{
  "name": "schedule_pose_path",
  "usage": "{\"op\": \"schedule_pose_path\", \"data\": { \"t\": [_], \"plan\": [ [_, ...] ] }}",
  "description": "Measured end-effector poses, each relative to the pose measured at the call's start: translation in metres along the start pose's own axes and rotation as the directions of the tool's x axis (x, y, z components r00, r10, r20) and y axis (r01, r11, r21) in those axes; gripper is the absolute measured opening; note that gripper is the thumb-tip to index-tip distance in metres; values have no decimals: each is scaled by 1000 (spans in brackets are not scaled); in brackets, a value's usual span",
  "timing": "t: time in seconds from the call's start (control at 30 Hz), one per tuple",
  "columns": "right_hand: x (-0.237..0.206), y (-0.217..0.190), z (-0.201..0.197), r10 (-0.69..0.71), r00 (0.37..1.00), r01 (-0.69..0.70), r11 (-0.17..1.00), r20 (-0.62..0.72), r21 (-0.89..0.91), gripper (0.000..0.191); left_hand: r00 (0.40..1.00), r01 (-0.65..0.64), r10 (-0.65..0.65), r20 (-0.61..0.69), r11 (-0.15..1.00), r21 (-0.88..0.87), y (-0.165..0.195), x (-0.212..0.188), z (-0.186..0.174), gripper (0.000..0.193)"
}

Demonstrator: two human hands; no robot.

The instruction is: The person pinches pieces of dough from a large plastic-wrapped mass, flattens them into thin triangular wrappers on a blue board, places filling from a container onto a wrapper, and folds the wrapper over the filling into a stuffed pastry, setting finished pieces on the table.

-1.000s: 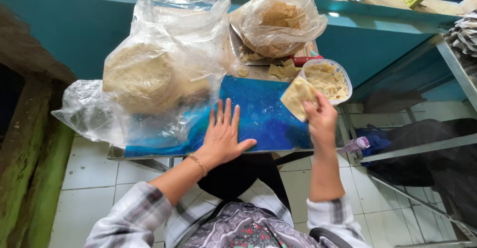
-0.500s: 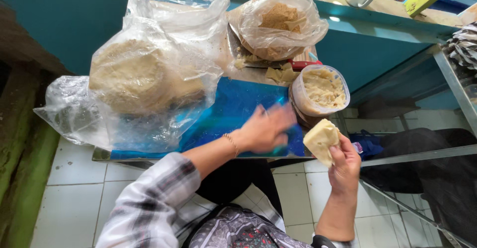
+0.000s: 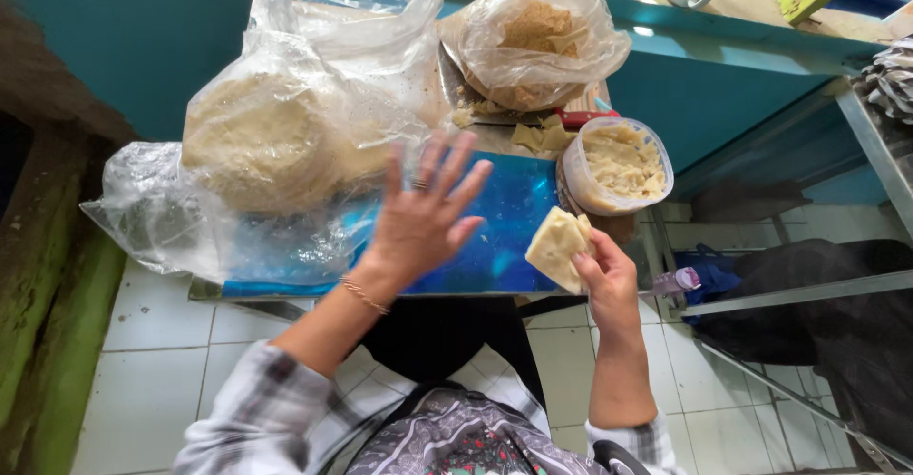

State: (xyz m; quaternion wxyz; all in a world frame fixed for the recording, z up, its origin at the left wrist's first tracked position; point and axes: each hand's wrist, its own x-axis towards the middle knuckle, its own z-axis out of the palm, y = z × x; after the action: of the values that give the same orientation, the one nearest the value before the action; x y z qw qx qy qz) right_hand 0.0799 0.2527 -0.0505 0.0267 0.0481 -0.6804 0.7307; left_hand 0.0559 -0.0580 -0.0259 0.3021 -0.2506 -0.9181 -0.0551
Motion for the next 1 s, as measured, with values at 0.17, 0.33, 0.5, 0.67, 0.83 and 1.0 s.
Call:
{"op": "schedule_pose_path", "data": {
  "t": [0.17,0.33,0.5,0.67,0.83,1.0],
  "plan": [
    [50,-6,38,-118,991,127,981,68,-147,48,978,62,-50,205,997,-51,-46,-54,-26,54],
    [94,-7,99,-631,628,736,293,455,-610,43,989,90,-80,123,993,-78,-41,-62,-23,40],
    [84,-5,117,-370,594,789,94,715,-607,59,986,115,-136,-101,976,-187,-15,-53,-12,24],
    [90,-11,109,-393,671,741,326,629,-587,53,986,145,-167,-13,893,-426,9,-29,17,29],
    [105,8,129,-455,630,712,15,629,-702,42,980,196,-186,65,888,-417,-4,-14,42,15],
    [135,33,149,-532,563,729,-42,632,-684,39,970,192,-237,-51,878,-439,-15,-6,31,17]
  ]
}}
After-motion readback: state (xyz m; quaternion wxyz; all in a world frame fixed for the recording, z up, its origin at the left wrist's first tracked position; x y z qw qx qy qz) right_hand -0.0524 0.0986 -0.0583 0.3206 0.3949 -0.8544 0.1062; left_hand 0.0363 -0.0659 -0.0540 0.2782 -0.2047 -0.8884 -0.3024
